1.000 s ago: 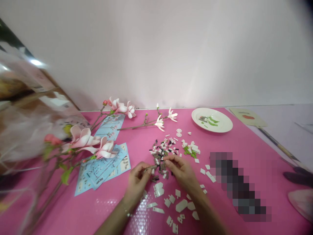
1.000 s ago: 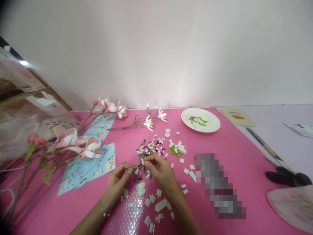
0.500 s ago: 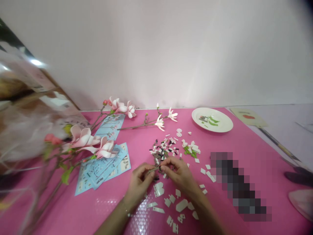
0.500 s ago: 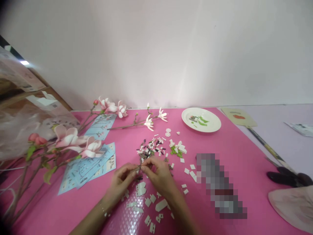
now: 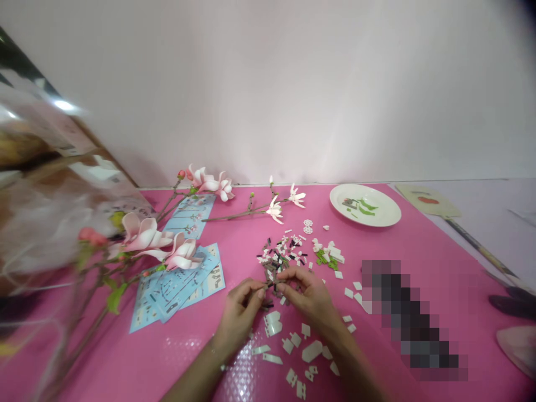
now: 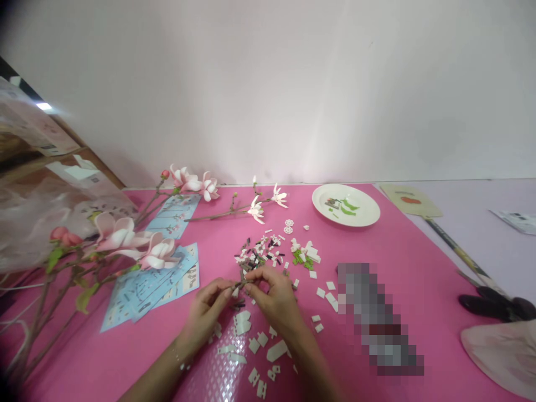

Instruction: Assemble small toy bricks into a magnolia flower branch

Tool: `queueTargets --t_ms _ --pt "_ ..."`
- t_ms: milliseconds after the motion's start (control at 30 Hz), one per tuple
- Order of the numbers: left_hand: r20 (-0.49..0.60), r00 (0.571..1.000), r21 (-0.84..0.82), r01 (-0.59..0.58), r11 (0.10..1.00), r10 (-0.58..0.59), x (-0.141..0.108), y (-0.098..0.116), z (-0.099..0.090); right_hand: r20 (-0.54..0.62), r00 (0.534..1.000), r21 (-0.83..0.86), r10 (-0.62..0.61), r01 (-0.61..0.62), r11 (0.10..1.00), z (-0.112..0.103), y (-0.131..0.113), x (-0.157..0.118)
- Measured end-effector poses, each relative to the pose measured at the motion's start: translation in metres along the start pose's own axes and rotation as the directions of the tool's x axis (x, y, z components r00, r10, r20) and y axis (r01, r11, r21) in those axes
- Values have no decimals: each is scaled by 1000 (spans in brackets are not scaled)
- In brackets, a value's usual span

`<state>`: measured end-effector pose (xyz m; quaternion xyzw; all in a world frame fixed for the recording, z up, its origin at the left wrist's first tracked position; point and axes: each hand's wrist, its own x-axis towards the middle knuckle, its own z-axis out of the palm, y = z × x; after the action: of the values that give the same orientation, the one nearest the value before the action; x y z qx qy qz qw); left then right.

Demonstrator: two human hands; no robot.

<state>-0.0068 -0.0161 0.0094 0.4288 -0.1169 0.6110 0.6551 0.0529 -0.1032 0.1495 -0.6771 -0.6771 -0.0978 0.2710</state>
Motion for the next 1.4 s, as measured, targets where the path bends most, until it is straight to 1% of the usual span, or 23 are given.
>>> queueTargets --t_ms 267,533,700,900,1067,1200,1400 --pt "-4 1000 -24 5 1000 -5 -1 1 -1 19 1000 29 14 -15 999 -4 -5 -2" --pt "-22 1000 -17 5 1000 -5 -1 -1 -1 50 999 74 -2 -1 997 -1 -4 -1" --pt "-7 1000 -48 16 999 -16 0 -1 -1 42 999 54 6 -8 998 -1 -1 -1" --pt "-7 1000 -28 -1 1000 0 -1 -3 -1 54 998 5 -13 13 1000 -8 -6 0" --pt "-17 1000 -23 -4 1000 4 -1 -5 -2 43 998 -29 39 -38 999 -8 -5 0" --pt "-22 1000 -7 -9 1000 8 1 -4 -2 28 998 -34 56 -55 998 -6 -1 1" --pt "-19 1000 -2 -13 1000 13 2 -4 -2 25 997 30 75 -76 997 -5 -3 1"
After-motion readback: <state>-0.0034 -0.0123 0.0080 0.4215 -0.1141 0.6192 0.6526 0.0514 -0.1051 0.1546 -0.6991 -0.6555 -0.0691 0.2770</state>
